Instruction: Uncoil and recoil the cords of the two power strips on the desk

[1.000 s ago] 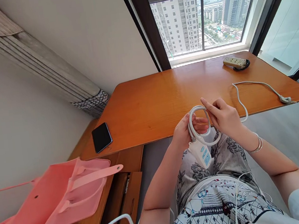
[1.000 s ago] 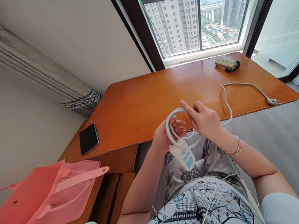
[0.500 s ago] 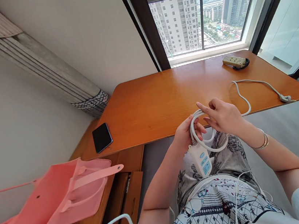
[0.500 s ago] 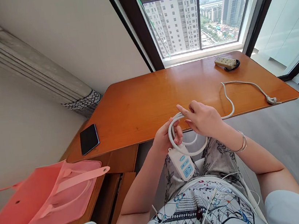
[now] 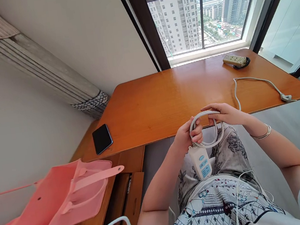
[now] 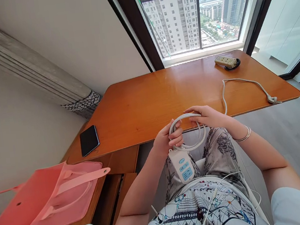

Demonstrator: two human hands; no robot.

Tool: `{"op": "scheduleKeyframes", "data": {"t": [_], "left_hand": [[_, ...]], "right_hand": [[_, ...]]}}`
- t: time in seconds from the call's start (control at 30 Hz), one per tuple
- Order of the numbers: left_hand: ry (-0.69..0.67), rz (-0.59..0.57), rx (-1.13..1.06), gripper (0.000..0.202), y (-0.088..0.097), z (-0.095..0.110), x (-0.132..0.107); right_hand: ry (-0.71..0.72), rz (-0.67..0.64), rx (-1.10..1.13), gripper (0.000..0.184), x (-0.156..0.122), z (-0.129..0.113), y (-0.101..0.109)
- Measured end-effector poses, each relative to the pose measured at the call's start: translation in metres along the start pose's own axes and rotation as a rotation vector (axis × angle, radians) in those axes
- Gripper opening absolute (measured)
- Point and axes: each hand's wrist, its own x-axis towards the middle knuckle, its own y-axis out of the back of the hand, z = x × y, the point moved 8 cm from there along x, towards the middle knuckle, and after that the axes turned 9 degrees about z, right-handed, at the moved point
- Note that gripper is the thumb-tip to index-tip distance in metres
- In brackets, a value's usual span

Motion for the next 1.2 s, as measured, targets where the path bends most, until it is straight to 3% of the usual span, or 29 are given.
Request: {"op": "scheduleKeyframes", "data": {"t": [0.1, 0.33, 0.6, 0.87, 0.97, 1.1, 1.2], "left_hand": [[0.031, -0.029, -0.007, 0.047, 0.000, 0.000, 0.000], [-0.021, -0.086, 0.004, 0.045, -0.002, 0.011, 0.002], [-0.001, -0.047, -0.013, 0.038, 0.004, 0.006, 0.004], [-0.027, -0.096, 0.062, 0.036, -0.002, 0.009, 0.001], [-0.029, -0.149, 0.106, 0.036, -0.003, 0.008, -0.001], [-0.053, -0.273, 0.128, 0.038, -0.013, 0.003, -0.007], [-0.070, -0.268, 0.077, 0.041, -0.015, 0.004, -0.009]], "right_hand": [[-0.129, -0.079, 0.210, 0.036, -0.001, 0.003, -0.006], [-0.225, -0.101, 0.672, 0.052, 0.000, 0.001, -0.016], [-0.199, 0.010, 0.558, 0.055, -0.001, 0.010, -0.015], [-0.255, 0.086, 0.584, 0.058, -0.004, 0.013, -0.015], [-0.327, 0.016, 0.647, 0.057, -0.007, 0.016, -0.019], [-0.381, -0.225, 0.835, 0.045, -0.010, 0.012, -0.034], [-0.395, -0.348, 0.988, 0.038, -0.011, 0.007, -0.043]]}}
